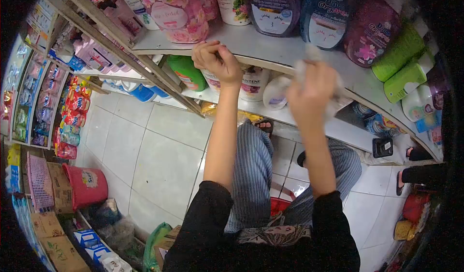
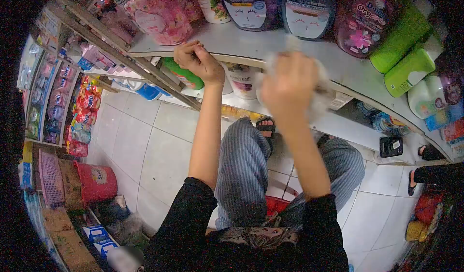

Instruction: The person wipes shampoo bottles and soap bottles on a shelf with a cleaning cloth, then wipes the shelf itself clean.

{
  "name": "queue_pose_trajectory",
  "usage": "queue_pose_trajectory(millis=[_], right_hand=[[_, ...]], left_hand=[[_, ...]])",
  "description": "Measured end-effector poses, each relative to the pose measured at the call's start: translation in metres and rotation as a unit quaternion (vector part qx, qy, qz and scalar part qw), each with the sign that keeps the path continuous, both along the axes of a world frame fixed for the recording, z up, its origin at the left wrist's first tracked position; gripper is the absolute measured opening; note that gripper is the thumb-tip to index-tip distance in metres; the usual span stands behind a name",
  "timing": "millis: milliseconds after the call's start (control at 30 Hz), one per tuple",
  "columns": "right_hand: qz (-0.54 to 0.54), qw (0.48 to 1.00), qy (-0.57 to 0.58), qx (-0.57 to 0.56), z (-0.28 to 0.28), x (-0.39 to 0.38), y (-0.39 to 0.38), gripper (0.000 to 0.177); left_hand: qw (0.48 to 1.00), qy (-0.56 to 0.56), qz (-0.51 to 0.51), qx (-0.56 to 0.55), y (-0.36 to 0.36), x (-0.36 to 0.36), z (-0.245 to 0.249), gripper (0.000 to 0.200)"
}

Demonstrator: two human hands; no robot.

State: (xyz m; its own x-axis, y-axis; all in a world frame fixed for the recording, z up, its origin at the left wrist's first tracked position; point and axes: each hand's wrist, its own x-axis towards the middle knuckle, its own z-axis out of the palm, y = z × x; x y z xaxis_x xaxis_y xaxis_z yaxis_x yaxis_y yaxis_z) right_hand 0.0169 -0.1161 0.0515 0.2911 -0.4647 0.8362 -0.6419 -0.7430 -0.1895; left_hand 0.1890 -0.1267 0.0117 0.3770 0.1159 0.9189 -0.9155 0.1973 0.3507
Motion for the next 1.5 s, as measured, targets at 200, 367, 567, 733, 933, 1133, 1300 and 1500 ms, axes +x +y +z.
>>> queue_pose_trajectory(millis=[200,367,567,733,933,1133,1300,1500], right_hand=[[0.058,0.996,-0.002,-0.068,-0.005,0.063,-0.005,0.017],[0.070,0.988,0.105,-0.090,0.004,0.000,-0.012,0.024],[-0.075,0.991,0.092,-0.055,-0.002,-0.080,-0.013,0.027],[-0.153,0.985,0.075,-0.010,0.009,-0.033,-0.001,0.024],[-0.064,0.998,-0.013,-0.016,0.007,0.062,0.004,0.024],[0.034,0.999,0.024,0.027,0.009,0.079,0.008,0.040],[0.090,0.990,0.078,0.068,0.014,0.019,0.002,0.042],[0.055,0.998,0.010,0.033,0.007,-0.030,-0.004,0.047]], left_hand=[[0.999,-0.012,-0.023,0.031,0.002,0.011,-0.007,0.009],[0.997,-0.033,-0.007,0.071,0.012,0.013,-0.003,0.011],[0.999,-0.026,-0.018,0.036,0.004,0.009,-0.004,0.009],[0.999,-0.007,-0.020,0.025,0.002,0.008,-0.005,0.009],[1.000,-0.009,-0.010,0.019,0.002,0.009,-0.005,0.009],[0.998,-0.049,-0.008,0.024,0.003,0.016,-0.007,0.009],[0.997,-0.067,-0.013,0.025,0.003,0.018,-0.009,0.013],[0.998,-0.057,0.001,0.027,0.002,0.010,-0.005,0.011]])
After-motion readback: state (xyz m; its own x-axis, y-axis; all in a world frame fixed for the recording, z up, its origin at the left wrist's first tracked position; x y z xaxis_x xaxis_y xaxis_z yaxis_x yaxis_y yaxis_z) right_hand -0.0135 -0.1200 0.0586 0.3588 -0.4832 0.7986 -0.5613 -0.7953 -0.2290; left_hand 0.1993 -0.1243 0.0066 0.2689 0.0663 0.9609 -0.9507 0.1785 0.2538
